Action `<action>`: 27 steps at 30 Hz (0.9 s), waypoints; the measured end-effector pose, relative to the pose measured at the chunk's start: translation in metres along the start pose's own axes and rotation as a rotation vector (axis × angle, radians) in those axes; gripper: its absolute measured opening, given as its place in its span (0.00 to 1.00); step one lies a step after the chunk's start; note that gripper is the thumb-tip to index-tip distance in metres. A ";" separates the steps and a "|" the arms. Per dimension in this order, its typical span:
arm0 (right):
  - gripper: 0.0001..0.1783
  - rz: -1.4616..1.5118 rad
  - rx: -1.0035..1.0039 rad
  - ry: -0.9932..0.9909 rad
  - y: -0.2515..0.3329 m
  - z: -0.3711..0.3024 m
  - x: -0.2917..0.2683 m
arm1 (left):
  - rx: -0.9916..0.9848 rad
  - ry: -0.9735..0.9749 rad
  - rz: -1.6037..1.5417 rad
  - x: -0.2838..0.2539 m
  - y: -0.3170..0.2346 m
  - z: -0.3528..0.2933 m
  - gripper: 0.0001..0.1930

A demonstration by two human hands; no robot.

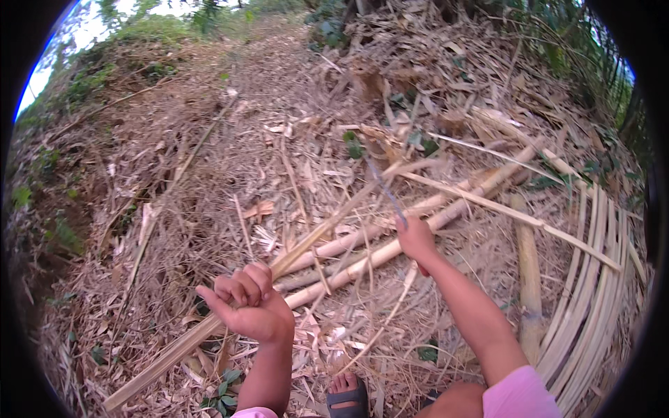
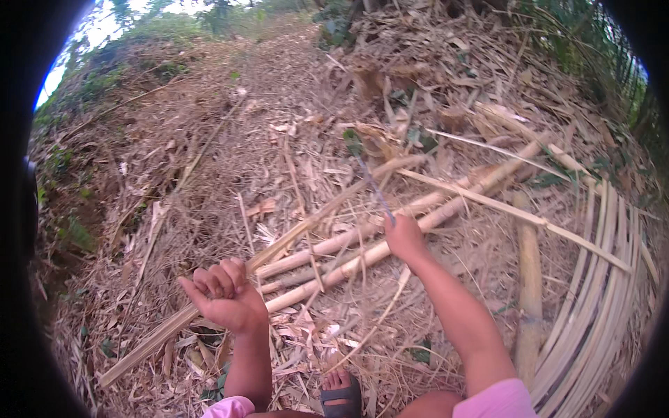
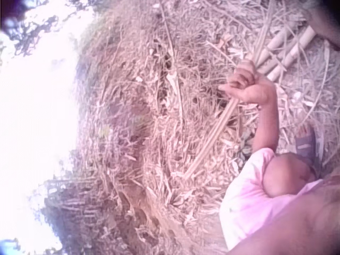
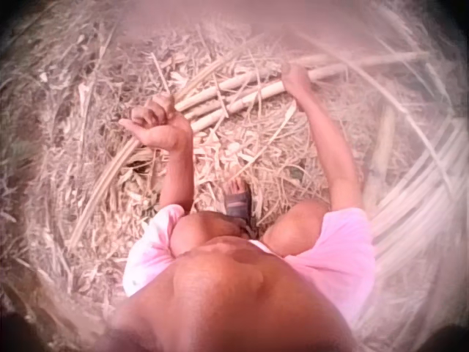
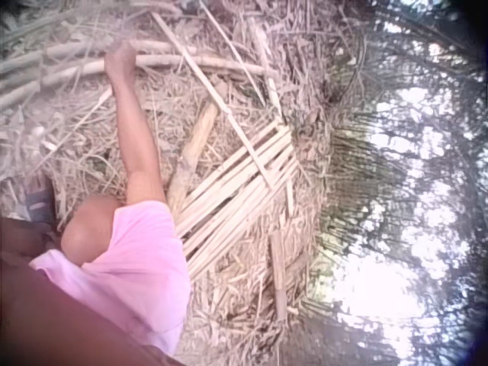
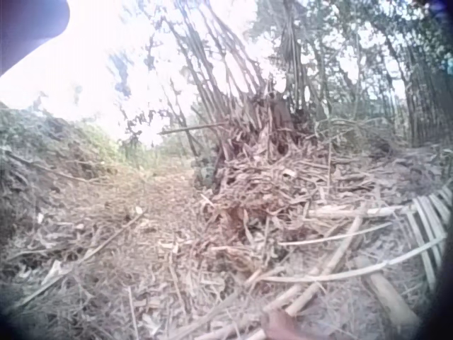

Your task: The person uses a machete to shave and smooth the surface of a thin bamboo strip while sitting on the ground.

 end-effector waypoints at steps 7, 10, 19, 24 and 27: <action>0.24 0.992 0.398 0.159 0.068 -0.031 -0.037 | -0.090 -0.123 -0.061 -0.008 -0.060 -0.008 0.25; 0.20 1.230 0.468 0.171 0.099 -0.042 -0.059 | -0.178 -0.247 -0.034 -0.012 -0.068 -0.031 0.23; 0.14 1.320 0.510 0.355 0.115 -0.075 -0.048 | -1.066 -0.214 0.347 -0.080 -0.140 -0.115 0.27; 0.15 1.263 0.412 0.406 0.128 -0.109 -0.042 | -1.257 0.607 1.271 -0.062 -0.203 -0.106 0.26; 0.14 1.280 0.425 0.434 0.145 -0.132 -0.041 | -1.049 0.414 1.448 -0.050 -0.166 -0.053 0.24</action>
Point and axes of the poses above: each hand's wrist, its own z-axis towards the middle knuckle, its own x-axis out of the palm, y = z × x, the point moved 2 cm from there along z, towards the middle knuckle, and after that the axes turned 8 degrees about -z, right-handed, at the moved point
